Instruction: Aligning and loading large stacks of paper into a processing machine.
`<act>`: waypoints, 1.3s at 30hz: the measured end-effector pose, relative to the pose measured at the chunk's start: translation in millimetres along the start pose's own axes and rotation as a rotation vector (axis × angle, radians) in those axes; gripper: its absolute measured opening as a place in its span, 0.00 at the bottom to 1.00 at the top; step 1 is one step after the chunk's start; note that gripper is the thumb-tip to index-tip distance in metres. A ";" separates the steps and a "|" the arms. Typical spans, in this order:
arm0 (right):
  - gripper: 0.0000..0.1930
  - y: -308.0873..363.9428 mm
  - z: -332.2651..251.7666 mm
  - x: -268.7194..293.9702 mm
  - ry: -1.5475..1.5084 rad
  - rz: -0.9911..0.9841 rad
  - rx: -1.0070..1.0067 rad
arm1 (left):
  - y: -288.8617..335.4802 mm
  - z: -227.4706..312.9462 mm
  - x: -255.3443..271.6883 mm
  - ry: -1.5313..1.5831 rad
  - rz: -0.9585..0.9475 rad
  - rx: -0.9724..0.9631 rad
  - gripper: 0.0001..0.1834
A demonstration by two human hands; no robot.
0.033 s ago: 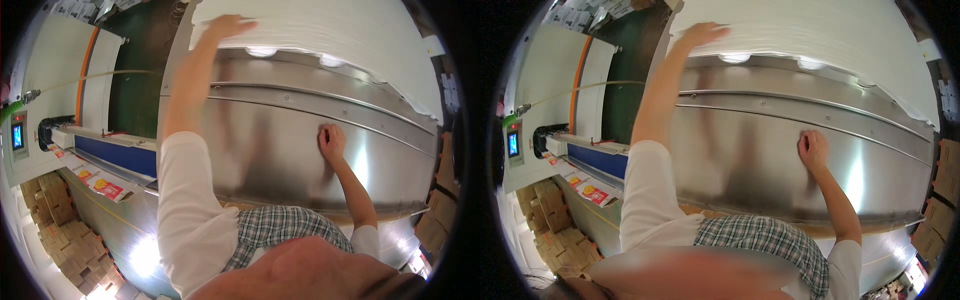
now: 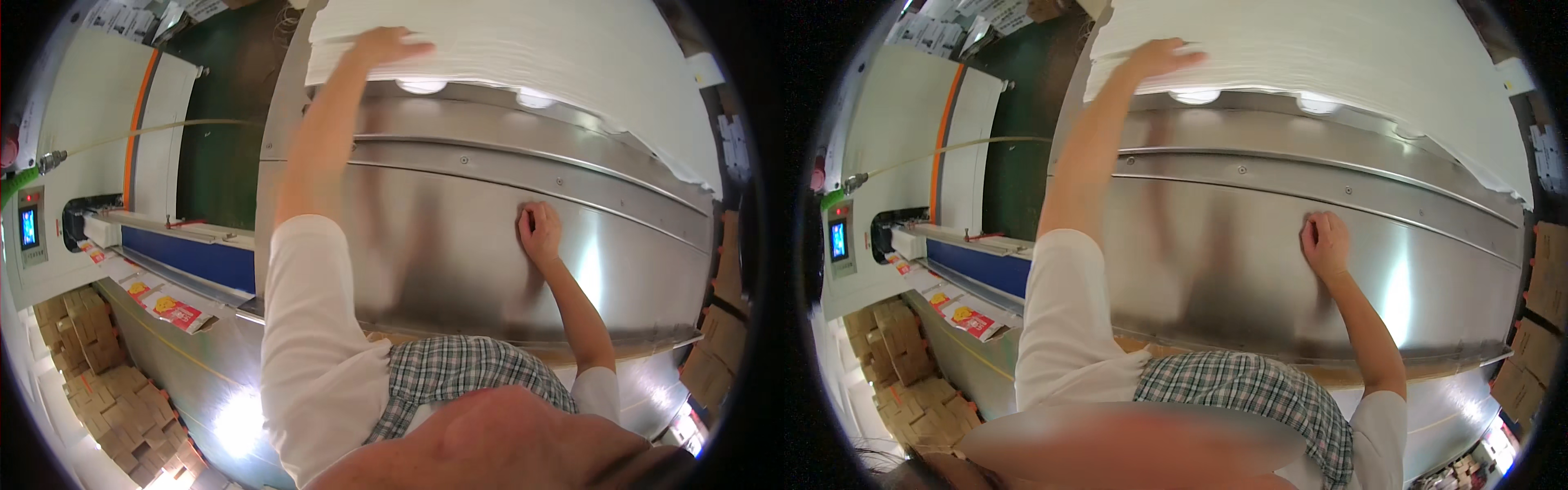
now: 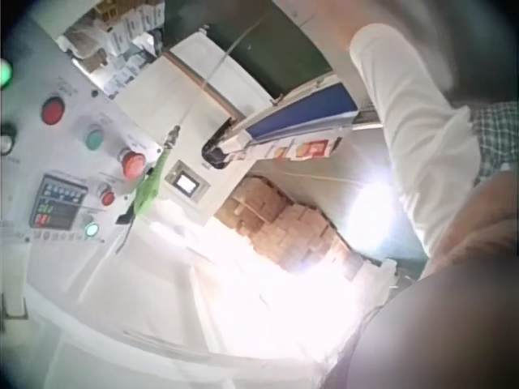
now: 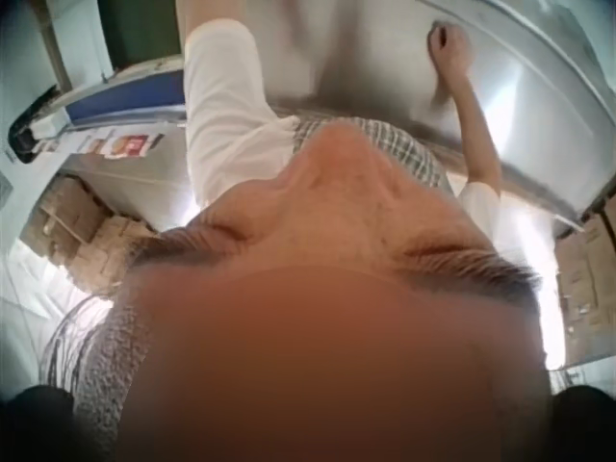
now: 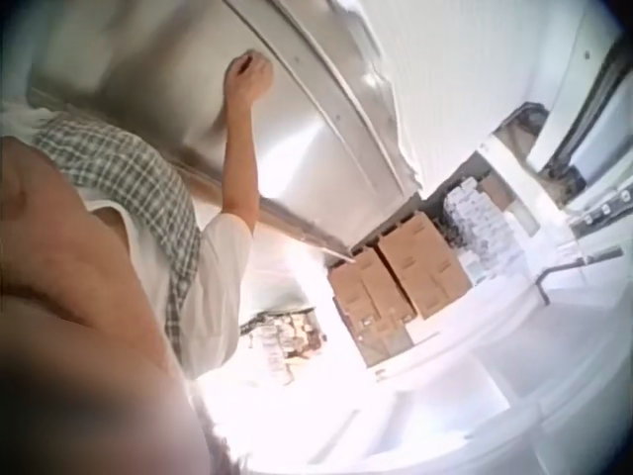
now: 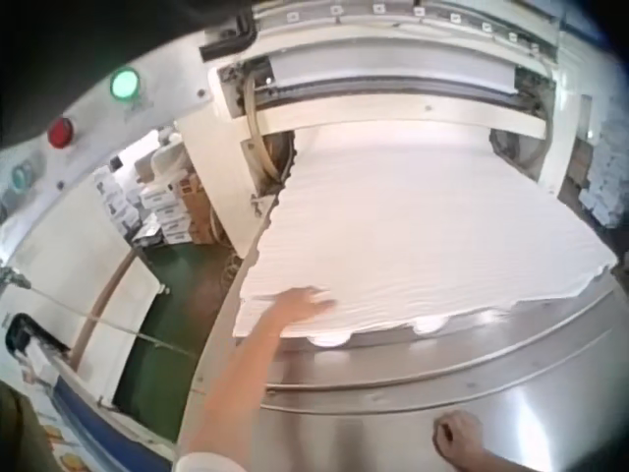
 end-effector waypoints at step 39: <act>0.55 -140.9 377.5 379.6 0.623 -0.791 -0.501 | 96.8 -87.8 -32.6 -0.593 -0.189 0.378 0.52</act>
Point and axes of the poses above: each hand's wrist, its own y-axis away from the middle knuckle, its own x-axis out of the back of the hand, z = x × y, the point moved 6 cm from there along -y, towards the middle knuckle, and after that the axes turned 15 degrees about -y, right-handed, at the moved point
